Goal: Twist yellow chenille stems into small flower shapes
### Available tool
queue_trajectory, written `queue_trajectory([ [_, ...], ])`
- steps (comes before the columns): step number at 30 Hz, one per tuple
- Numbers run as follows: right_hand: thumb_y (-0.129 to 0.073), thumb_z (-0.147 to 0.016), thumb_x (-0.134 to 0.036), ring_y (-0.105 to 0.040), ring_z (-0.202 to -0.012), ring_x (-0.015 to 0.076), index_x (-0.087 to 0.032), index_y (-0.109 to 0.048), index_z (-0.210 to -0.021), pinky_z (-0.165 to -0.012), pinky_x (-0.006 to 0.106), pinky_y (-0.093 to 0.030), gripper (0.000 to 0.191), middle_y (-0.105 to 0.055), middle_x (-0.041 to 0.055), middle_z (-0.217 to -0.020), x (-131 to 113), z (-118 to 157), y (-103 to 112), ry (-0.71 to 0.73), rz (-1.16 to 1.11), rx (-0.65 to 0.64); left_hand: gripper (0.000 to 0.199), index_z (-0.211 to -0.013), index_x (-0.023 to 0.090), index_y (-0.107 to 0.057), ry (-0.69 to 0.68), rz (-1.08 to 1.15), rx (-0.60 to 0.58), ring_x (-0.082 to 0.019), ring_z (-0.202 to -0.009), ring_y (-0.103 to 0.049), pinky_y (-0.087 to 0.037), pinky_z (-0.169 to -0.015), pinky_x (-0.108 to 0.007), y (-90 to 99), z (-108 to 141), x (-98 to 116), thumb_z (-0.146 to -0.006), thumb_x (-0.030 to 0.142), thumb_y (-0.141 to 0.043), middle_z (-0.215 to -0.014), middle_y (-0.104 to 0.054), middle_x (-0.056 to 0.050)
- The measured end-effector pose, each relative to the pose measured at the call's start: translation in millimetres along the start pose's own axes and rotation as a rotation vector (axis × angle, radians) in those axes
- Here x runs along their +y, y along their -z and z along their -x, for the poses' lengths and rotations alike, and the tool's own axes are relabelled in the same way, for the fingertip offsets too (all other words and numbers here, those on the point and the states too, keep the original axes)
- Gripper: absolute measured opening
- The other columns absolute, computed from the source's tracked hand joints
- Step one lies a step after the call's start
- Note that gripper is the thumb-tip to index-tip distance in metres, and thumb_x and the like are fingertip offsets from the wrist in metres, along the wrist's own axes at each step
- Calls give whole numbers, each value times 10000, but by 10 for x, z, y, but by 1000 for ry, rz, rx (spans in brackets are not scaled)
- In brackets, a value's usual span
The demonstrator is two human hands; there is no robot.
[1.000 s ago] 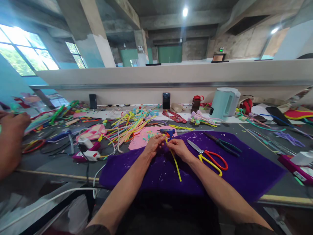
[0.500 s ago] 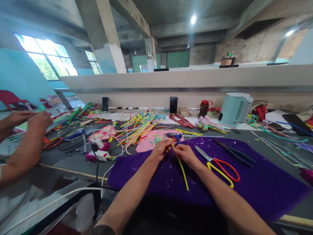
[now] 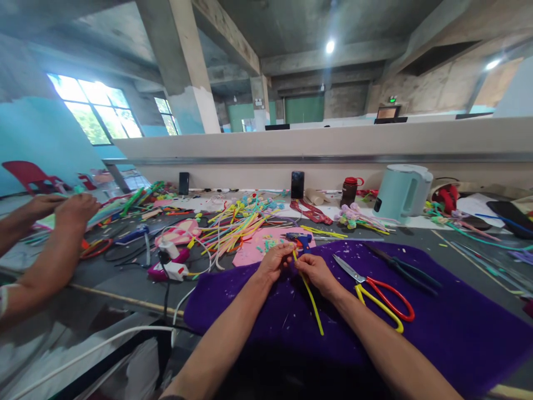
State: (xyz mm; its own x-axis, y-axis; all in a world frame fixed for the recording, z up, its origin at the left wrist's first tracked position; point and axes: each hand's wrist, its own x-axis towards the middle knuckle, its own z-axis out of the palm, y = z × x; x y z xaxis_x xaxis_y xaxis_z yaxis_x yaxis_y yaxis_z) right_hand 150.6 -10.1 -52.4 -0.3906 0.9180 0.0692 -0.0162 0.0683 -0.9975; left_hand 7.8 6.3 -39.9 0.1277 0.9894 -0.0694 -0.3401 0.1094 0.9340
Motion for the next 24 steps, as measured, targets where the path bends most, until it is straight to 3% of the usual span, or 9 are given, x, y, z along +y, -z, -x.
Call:
queue_trajectory([
  [8, -586, -687, -431, -276, -386, 41, -151, -474, -598, -400, 202, -155, 314, -381, -65, -448, -61, 64, 24, 0, 0, 17, 348, -761, 113, -617, -33, -149, 5, -35, -419, -423, -228, -375, -161, -34, 66, 22, -589, 410, -674, -573, -543, 12],
  [13, -586, -694, -437, -276, -390, 41, -151, -460, -593, -402, 203, -167, 328, -373, -67, -451, -65, 73, 37, 3, -7, 44, 336, -720, 119, -605, -46, -248, -77, -48, -440, -446, -252, -395, -169, -61, 110, 28, -593, 423, -667, -572, -548, 13],
  [24, -601, -667, -443, -300, -390, 43, -152, -475, -597, -403, 201, -187, 325, -403, -61, -456, -67, 5, 47, 26, -14, 25, 290, -687, 104, -597, 86, -67, -24, -22, -374, -382, -210, -371, -153, -38, 34, 21, -545, 327, -713, -467, -469, 40],
])
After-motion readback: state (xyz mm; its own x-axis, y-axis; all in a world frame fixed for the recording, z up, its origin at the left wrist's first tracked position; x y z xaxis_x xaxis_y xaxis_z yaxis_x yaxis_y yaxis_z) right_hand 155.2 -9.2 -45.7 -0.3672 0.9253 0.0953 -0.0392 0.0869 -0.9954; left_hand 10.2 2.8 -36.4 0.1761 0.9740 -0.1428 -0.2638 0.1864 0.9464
